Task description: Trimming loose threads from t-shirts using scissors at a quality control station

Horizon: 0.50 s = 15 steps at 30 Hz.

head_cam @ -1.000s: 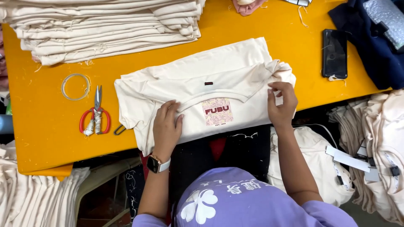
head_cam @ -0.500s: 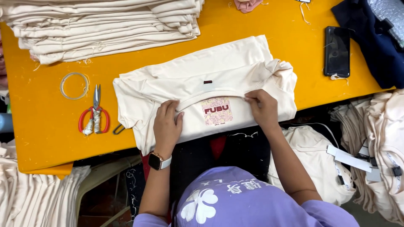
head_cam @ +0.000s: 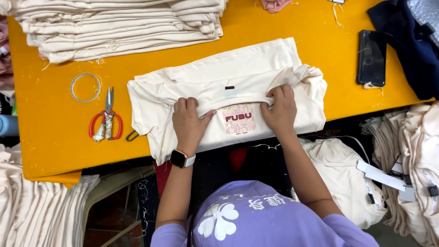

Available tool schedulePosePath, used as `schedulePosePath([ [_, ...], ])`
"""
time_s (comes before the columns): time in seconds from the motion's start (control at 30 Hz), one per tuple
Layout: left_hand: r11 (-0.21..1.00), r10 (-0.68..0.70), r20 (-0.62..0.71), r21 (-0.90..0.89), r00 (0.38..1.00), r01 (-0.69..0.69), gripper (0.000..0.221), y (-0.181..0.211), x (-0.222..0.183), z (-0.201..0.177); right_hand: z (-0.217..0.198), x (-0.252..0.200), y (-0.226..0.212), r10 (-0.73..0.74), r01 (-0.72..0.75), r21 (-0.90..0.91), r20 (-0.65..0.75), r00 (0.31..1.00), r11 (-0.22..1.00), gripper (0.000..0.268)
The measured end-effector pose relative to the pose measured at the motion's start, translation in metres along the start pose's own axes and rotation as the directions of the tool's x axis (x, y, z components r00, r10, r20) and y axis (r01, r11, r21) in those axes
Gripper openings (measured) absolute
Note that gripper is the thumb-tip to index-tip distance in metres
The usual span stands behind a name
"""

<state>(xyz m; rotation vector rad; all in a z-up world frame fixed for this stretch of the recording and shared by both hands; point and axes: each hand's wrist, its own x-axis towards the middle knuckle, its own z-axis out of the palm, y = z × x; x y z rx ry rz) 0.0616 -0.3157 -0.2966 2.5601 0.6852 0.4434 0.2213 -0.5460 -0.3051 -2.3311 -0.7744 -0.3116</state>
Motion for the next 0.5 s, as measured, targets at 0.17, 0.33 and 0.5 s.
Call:
schedulePosePath([
  [0.17,1.000,-0.003,-0.056,0.001,0.998,0.003,0.052,-0.005,0.000,0.007,0.012,0.000,0.013,-0.102,0.140,0.119,-0.280,0.955,0.983,0.035],
  [0.33,0.996,0.067,-0.238,-0.042,0.969,-0.079,0.029,-0.026,-0.006,0.022,0.009,-0.001,0.026,-0.176,0.283,0.144,-0.504,0.846,0.948,0.036],
  [0.5,0.983,0.003,-0.297,-0.177,0.955,-0.058,0.035,-0.022,-0.012,0.011,0.006,0.000,0.037,-0.267,0.388,0.075,-0.605,0.750,0.919,0.040],
])
